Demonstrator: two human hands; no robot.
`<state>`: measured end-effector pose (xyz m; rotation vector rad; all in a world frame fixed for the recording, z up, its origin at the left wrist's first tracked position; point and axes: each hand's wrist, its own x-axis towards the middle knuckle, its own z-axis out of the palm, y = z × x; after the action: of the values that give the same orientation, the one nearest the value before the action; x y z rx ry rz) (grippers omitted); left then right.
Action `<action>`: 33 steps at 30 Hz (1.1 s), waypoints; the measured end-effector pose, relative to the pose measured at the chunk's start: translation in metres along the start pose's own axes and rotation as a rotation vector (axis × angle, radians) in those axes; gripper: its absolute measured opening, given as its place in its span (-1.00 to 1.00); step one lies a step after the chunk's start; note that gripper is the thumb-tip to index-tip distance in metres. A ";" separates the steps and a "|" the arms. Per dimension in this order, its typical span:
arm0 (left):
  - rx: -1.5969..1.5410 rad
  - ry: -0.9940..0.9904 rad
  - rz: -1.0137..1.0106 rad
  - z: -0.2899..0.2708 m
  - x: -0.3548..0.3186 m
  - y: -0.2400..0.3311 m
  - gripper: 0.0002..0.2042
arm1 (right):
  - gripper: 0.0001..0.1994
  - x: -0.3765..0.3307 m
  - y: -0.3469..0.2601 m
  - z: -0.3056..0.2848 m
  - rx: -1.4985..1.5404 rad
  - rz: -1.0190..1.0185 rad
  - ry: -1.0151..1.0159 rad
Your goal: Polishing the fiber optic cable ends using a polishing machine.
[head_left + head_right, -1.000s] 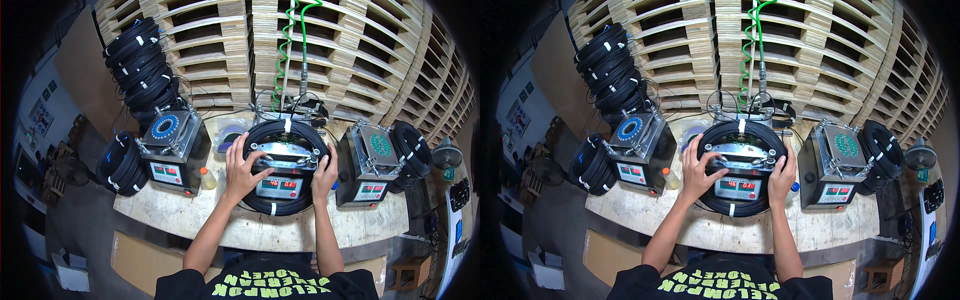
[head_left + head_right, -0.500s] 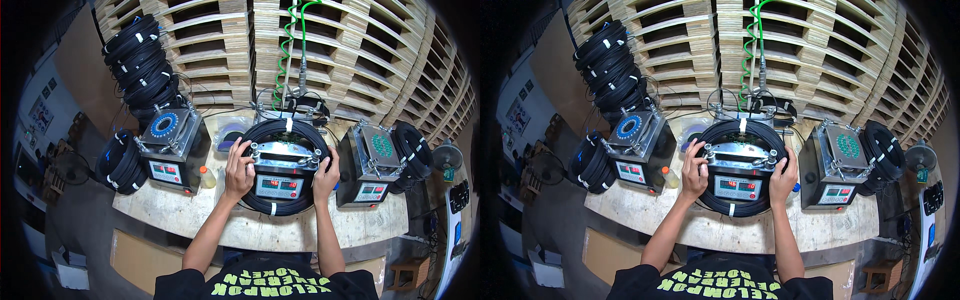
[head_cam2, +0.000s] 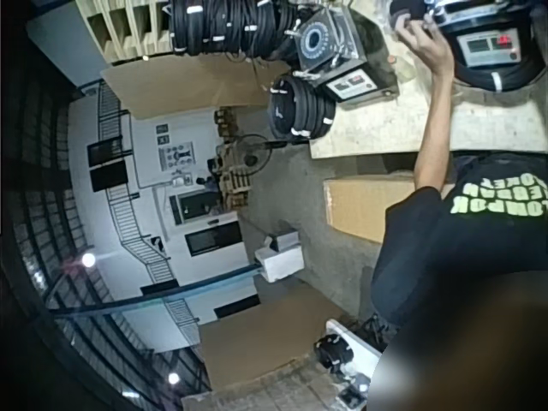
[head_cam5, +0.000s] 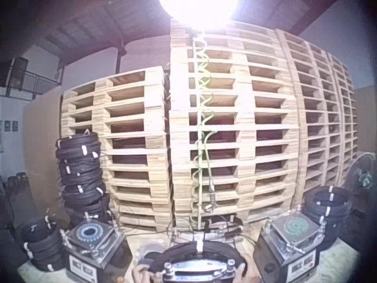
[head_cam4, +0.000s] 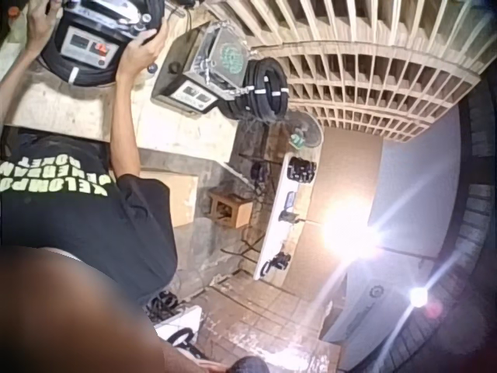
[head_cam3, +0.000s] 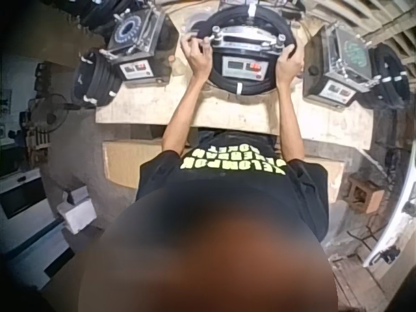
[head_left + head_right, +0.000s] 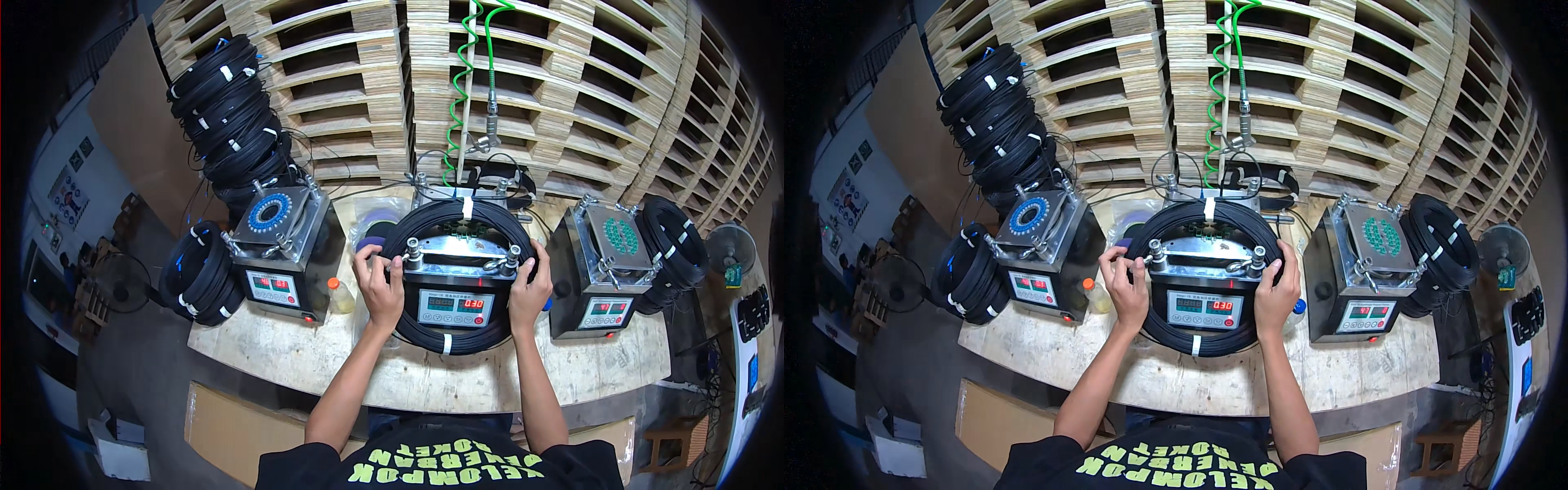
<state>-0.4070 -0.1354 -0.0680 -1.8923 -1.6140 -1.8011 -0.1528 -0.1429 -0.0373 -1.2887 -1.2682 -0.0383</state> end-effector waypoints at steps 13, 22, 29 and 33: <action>-0.127 -0.012 0.043 -0.004 0.005 0.004 -0.76 | -0.69 -0.002 0.000 0.002 -0.014 0.015 0.001; -0.092 -0.024 0.133 -0.002 0.005 0.010 -0.79 | -0.64 -0.017 -0.004 0.001 -0.099 -0.123 -0.035; 0.023 -0.043 0.104 -0.001 0.004 0.016 -0.81 | -0.55 -0.027 -0.023 0.000 -0.268 -0.140 -0.083; 0.023 -0.045 0.060 0.001 0.002 0.016 -0.81 | -0.50 -0.025 -0.019 0.004 -0.319 -0.133 -0.060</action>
<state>-0.3958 -0.1409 -0.0578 -1.9637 -1.5670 -1.7218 -0.1778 -0.1621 -0.0432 -1.4820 -1.4388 -0.3093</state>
